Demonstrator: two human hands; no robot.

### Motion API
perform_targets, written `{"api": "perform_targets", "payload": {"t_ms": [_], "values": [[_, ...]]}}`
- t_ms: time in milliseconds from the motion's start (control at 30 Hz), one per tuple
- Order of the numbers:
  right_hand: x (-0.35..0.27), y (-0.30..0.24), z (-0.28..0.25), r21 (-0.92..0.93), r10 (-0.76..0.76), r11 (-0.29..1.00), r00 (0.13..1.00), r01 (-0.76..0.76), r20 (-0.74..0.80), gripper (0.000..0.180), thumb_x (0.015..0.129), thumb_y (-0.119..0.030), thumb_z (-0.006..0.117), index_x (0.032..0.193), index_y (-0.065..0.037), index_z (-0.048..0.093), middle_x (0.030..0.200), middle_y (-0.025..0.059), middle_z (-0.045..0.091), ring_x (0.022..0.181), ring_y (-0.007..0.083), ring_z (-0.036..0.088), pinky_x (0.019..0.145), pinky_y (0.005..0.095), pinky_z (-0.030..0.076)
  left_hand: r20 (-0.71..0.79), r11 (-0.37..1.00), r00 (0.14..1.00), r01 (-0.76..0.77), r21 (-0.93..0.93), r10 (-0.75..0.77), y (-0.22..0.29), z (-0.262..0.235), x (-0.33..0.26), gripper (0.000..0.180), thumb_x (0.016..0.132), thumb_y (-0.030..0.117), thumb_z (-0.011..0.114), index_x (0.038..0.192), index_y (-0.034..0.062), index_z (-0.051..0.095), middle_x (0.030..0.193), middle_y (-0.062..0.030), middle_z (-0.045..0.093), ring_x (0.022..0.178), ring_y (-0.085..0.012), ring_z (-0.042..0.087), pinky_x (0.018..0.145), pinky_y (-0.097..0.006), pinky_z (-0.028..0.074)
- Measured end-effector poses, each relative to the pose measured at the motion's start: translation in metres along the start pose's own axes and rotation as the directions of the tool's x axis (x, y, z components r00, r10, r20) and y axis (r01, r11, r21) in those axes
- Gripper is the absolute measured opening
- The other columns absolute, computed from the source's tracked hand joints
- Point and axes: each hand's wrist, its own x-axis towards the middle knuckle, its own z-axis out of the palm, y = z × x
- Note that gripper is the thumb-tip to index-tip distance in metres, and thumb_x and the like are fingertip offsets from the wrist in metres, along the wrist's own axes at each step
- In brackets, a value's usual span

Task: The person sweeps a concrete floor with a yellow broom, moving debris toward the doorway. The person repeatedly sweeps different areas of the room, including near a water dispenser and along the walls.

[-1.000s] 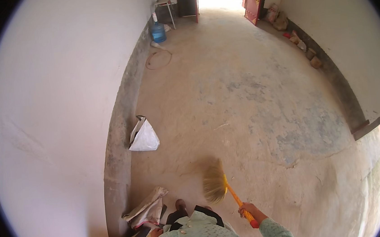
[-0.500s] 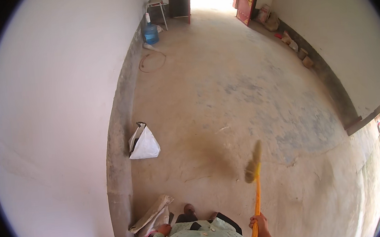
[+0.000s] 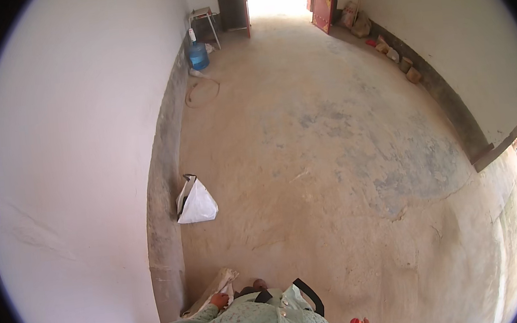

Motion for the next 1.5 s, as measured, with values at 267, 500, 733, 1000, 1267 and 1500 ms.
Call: {"api": "perform_targets", "payload": {"t_ms": [267, 500, 733, 1000, 1267, 1500], "values": [[0.110, 0.066, 0.026, -0.849, -0.113, 0.102, 0.854, 0.518, 0.508, 0.007, 0.058, -0.009, 0.063, 0.059, -0.004, 0.058, 0.051, 0.0068, 0.053, 0.050, 0.0170, 0.051, 0.046, 0.0319, 0.039, -0.017, 0.911, 0.955, -0.278, 0.303, 0.297, -0.006, -0.028, -0.019, 0.021, 0.070, 0.018, 0.050, 0.081, 0.0036, 0.061, 0.070, -0.0088, 0.059, 0.057, -0.0194, 0.058, 0.052, -0.031, 0.047], [0.156, 0.080, 0.199, -0.491, -0.365, 0.440, 0.649, 0.752, 0.667, 0.024, 0.064, -0.011, 0.061, 0.082, -0.001, 0.048, 0.064, 0.0055, 0.051, 0.059, 0.0155, 0.051, 0.053, 0.0265, 0.042, -0.186, 0.996, 0.979, -0.090, -0.007, 0.087, 0.051, -0.040, -0.095, 0.020, 0.069, 0.017, 0.050, 0.080, 0.0036, 0.061, 0.066, -0.0090, 0.058, 0.055, -0.0205, 0.057, 0.047, -0.031, 0.047], [0.193, 0.031, 0.274, 0.532, 0.284, 0.542, 0.738, -0.651, 0.612, 0.005, 0.075, -0.002, 0.042, 0.072, -0.005, 0.041, 0.055, 0.0003, 0.041, 0.047, 0.0075, 0.044, 0.043, 0.0214, 0.042, 0.093, 0.682, 0.940, -0.305, 0.665, 0.329, -0.005, -0.026, -0.067, 0.012, 0.069, 0.015, 0.055, 0.072, 0.0063, 0.062, 0.071, -0.0050, 0.060, 0.058, -0.0203, 0.059, 0.048, -0.031, 0.046], [0.136, -0.058, 0.215, 0.566, 0.039, 0.498, 0.669, -0.657, 0.742, 0.011, 0.078, -0.005, 0.044, 0.085, 0.003, 0.046, 0.057, -0.0019, 0.040, 0.050, 0.0061, 0.041, 0.044, 0.0178, 0.038, 0.055, 0.643, 0.906, -0.340, 0.686, 0.420, 0.001, -0.021, -0.039, 0.013, 0.071, 0.018, 0.054, 0.075, 0.0078, 0.061, 0.078, -0.0072, 0.060, 0.062, -0.0219, 0.059, 0.050, -0.034, 0.046], [0.033, -0.079, 0.083, 0.471, -0.069, 0.880, 0.963, -0.065, 0.261, 0.002, 0.080, -0.009, 0.046, 0.079, -0.007, 0.046, 0.057, -0.0019, 0.043, 0.048, 0.0049, 0.043, 0.043, 0.0179, 0.042, 0.073, 0.934, 0.955, -0.297, 0.198, 0.288, 0.022, -0.002, 0.003, 0.028, 0.075, 0.022, 0.047, 0.095, 0.0062, 0.058, 0.073, -0.0066, 0.058, 0.060, -0.0158, 0.056, 0.050, -0.029, 0.044], [-0.009, -0.049, -0.017, -0.004, -0.120, 0.993, 0.985, 0.121, 0.125, 0.025, 0.075, -0.032, 0.054, 0.076, -0.008, 0.045, 0.066, 0.0098, 0.048, 0.050, 0.0219, 0.047, 0.048, 0.0338, 0.046, 0.159, 0.943, 0.976, -0.188, 0.275, 0.149, 0.053, 0.010, 0.014, 0.029, 0.076, 0.022, 0.048, 0.096, 0.0026, 0.056, 0.075, -0.0078, 0.058, 0.063, -0.0171, 0.056, 0.052, -0.031, 0.045]]}}
